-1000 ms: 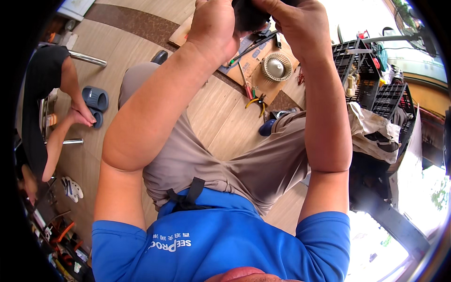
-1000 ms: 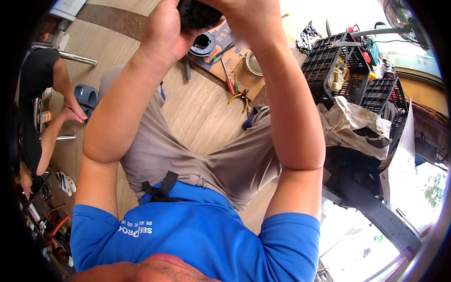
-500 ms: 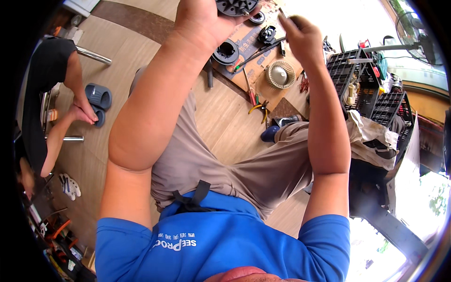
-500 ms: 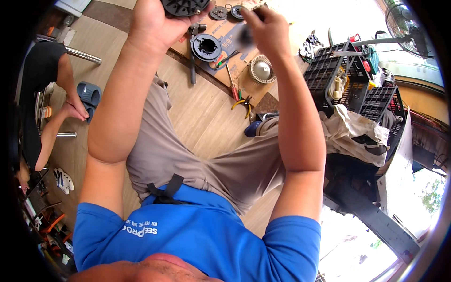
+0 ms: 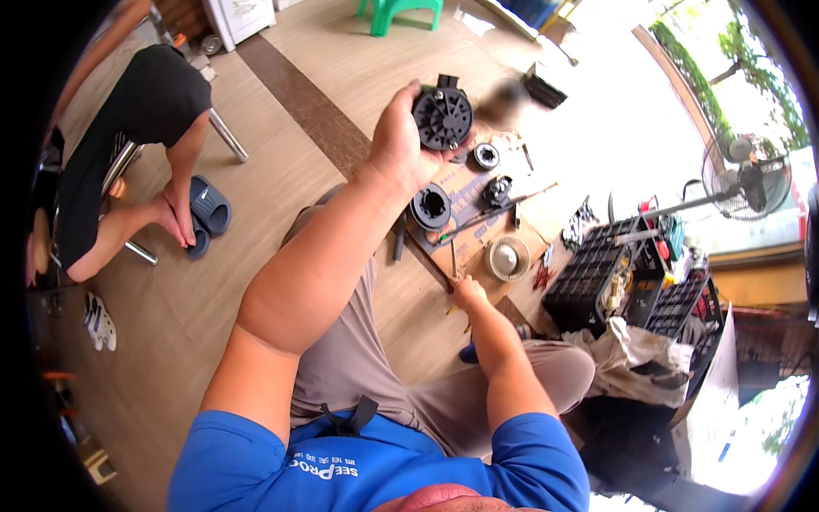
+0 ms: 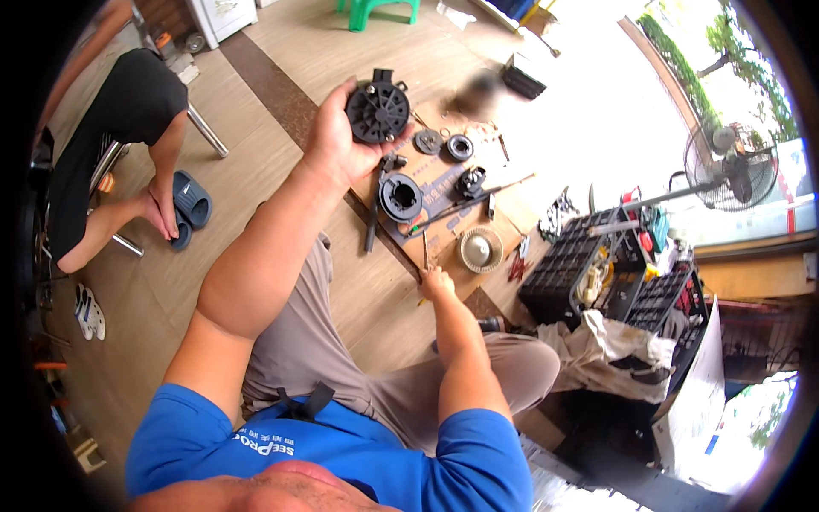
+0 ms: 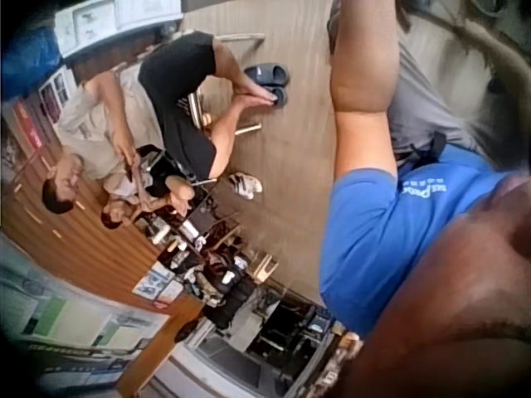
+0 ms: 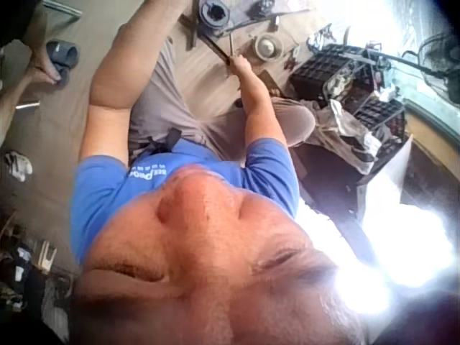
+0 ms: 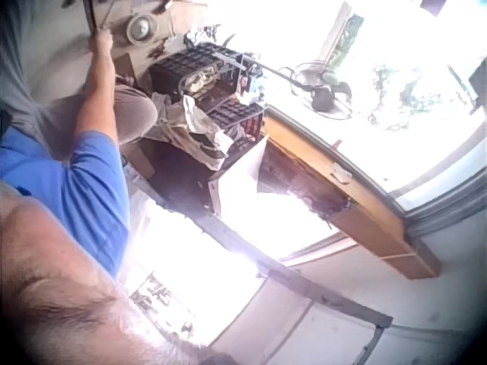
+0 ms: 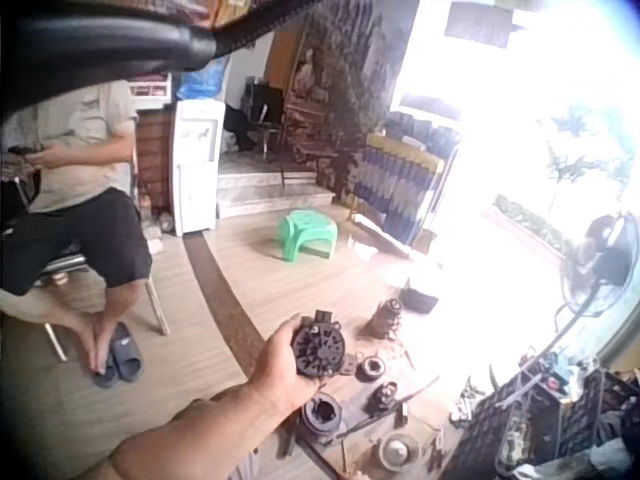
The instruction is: The person assembles a small motor by placing internal components into the housing, fitting the two halves together, and securing them with a screwdriver.
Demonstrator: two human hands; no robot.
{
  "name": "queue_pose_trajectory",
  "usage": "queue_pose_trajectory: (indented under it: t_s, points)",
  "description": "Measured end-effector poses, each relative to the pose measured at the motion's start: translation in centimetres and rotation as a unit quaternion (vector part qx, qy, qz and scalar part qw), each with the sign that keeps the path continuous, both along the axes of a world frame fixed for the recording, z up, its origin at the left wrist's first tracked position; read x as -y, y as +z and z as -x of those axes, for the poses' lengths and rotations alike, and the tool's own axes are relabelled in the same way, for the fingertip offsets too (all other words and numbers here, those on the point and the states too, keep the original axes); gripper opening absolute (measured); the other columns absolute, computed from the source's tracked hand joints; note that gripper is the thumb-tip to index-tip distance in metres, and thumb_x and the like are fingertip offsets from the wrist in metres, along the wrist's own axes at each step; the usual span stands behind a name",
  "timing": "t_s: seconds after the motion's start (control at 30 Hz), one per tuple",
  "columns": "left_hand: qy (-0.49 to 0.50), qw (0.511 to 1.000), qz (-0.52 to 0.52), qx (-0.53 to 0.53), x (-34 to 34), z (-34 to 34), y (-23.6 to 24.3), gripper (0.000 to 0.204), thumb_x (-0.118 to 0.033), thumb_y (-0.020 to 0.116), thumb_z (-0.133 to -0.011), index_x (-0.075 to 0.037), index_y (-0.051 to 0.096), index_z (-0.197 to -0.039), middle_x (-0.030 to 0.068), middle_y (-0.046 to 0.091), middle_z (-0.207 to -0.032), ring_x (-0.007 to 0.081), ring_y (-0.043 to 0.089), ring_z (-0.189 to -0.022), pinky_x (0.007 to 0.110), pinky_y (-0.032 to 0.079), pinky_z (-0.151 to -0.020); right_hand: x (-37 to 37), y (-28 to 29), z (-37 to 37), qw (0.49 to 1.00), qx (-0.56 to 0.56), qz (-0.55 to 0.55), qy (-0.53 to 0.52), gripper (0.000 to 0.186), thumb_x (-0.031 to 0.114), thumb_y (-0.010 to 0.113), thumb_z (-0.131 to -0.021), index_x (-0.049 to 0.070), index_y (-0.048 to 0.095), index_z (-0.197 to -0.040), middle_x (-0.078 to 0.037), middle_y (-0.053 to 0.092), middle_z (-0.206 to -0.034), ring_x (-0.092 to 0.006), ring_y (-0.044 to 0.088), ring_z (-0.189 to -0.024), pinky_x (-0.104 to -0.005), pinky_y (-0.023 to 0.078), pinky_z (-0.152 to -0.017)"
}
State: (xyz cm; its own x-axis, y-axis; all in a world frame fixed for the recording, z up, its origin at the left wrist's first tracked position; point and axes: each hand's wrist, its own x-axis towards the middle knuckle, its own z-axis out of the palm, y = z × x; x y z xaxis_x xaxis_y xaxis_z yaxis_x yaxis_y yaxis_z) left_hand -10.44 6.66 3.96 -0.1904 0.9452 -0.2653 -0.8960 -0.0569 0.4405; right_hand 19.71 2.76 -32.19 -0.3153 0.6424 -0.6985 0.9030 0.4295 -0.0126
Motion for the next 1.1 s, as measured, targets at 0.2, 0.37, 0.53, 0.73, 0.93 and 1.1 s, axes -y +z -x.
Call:
queue_pose_trajectory:
  t_s: [0.2,0.37,0.53,0.73,0.93,1.1]
  points:
    - [0.008,1.000,-0.009,0.021,0.1,1.2,-0.4,0.043,-0.039,0.039,-0.103,-0.003,0.058,-0.116,0.0165,0.066,-0.112,0.0319,0.064,-0.101,0.055,0.057,-0.086,1.3,-1.4,0.6,0.998,0.024,0.016,-0.064,0.040,0.027,0.053,-0.096,0.022,0.056,-0.135,-0.017,0.048,-0.141,-0.0366,0.049,-0.131,-0.0476,0.048,-0.102]
    - [0.020,1.000,0.003,0.023,0.2,1.6,-0.1,0.042,-0.040,0.040,-0.103,-0.003,0.058,-0.116,0.0165,0.065,-0.113,0.0316,0.064,-0.101,0.056,0.056,-0.086,0.7,-2.9,-0.1,0.997,0.014,0.030,-0.068,0.045,0.035,0.061,-0.090,0.018,0.059,-0.131,-0.020,0.048,-0.142,-0.0373,0.049,-0.131,-0.0452,0.047,-0.105]
    - [0.026,0.999,-0.002,0.030,0.0,1.9,-0.1,0.045,-0.044,0.039,-0.103,-0.004,0.058,-0.116,0.0165,0.065,-0.115,0.0317,0.063,-0.103,0.058,0.055,-0.086,0.8,-3.3,0.2,0.999,-0.011,0.008,-0.036,0.043,0.029,0.062,-0.090,0.011,0.061,-0.129,-0.020,0.051,-0.139,-0.0375,0.050,-0.130,-0.0454,0.048,-0.104]
    - [0.030,0.999,-0.018,0.005,-0.7,2.7,0.2,0.064,-0.063,0.038,-0.099,-0.007,0.059,-0.123,0.0164,0.065,-0.119,0.0324,0.062,-0.106,0.059,0.052,-0.089,0.4,-2.5,0.2,0.998,-0.007,-0.002,-0.068,0.036,0.016,0.060,-0.090,0.002,0.066,-0.122,-0.020,0.055,-0.136,-0.0357,0.057,-0.124,-0.0431,0.050,-0.102]
    - [0.040,0.997,-0.059,-0.018,-0.4,3.8,0.1,0.075,-0.071,0.034,-0.096,-0.007,0.058,-0.125,0.0169,0.065,-0.119,0.0328,0.063,-0.106,0.059,0.051,-0.089,1.6,1.8,2.1,0.980,-0.145,-0.071,-0.116,0.026,0.019,0.057,-0.091,0.001,0.064,-0.108,-0.029,0.060,-0.115,-0.0422,0.062,-0.108,-0.0468,0.052,-0.092]
    - [0.045,0.996,-0.073,-0.001,-1.1,2.7,-0.4,0.071,-0.071,0.036,-0.096,-0.009,0.061,-0.119,0.0164,0.066,-0.116,0.0327,0.064,-0.105,0.058,0.052,-0.086,-1.5,7.3,-0.4,0.975,-0.160,-0.128,-0.083,0.027,0.009,0.054,-0.089,0.006,0.065,-0.113,-0.026,0.064,-0.110,-0.0403,0.065,-0.102,-0.0464,0.054,-0.088]
